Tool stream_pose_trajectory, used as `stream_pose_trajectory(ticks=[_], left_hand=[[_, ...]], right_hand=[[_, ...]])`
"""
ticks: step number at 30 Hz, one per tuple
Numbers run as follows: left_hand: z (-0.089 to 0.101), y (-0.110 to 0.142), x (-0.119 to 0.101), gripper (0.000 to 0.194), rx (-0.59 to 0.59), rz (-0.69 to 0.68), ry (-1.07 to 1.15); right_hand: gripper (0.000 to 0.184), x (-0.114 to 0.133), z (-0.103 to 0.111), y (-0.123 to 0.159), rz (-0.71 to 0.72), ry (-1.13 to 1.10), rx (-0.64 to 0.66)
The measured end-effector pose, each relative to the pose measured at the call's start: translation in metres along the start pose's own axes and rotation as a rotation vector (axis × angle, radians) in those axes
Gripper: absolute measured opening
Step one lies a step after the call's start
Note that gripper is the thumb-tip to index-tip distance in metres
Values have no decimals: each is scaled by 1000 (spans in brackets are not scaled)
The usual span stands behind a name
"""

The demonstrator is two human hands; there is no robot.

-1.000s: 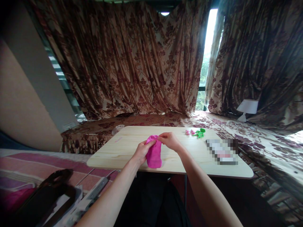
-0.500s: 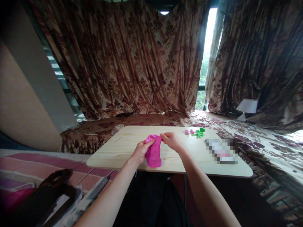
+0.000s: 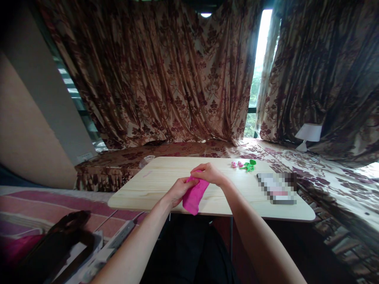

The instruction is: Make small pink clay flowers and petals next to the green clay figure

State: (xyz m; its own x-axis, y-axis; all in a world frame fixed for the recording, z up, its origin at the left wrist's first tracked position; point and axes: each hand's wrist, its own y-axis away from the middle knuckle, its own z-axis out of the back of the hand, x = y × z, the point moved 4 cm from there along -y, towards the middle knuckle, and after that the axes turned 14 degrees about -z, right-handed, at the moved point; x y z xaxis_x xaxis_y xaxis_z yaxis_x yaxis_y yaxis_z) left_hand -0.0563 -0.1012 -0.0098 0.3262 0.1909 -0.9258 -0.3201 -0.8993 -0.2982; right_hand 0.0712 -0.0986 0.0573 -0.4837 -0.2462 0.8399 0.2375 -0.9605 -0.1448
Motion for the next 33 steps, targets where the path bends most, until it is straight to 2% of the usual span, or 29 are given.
stream_pose_trajectory(ticks=[6, 14, 19, 22, 25, 28, 30, 33], left_hand=[[-2, 0, 4, 31, 21, 37, -34], [-2, 0, 0, 30, 39, 34, -43], [-3, 4, -4, 35, 70, 36, -50], [1, 7, -3, 35, 71, 45, -77], [4, 7, -2, 34, 71, 65, -100], [3, 6, -1, 34, 77, 86, -114], [1, 6, -1, 34, 80, 96, -117], [1, 6, -1, 34, 77, 97, -111]], right_hand=[[25, 2, 1, -4, -7, 5, -47], [24, 0, 0, -1, -18, 25, 55], [32, -7, 5, -3, -37, 1, 10], [37, -8, 8, -1, -37, 7, 32], [33, -4, 7, 1, -30, 31, 74], [23, 0, 4, 1, -12, 51, 103], [17, 3, 2, -1, 4, 52, 98], [20, 4, 2, -3, 13, 34, 59]])
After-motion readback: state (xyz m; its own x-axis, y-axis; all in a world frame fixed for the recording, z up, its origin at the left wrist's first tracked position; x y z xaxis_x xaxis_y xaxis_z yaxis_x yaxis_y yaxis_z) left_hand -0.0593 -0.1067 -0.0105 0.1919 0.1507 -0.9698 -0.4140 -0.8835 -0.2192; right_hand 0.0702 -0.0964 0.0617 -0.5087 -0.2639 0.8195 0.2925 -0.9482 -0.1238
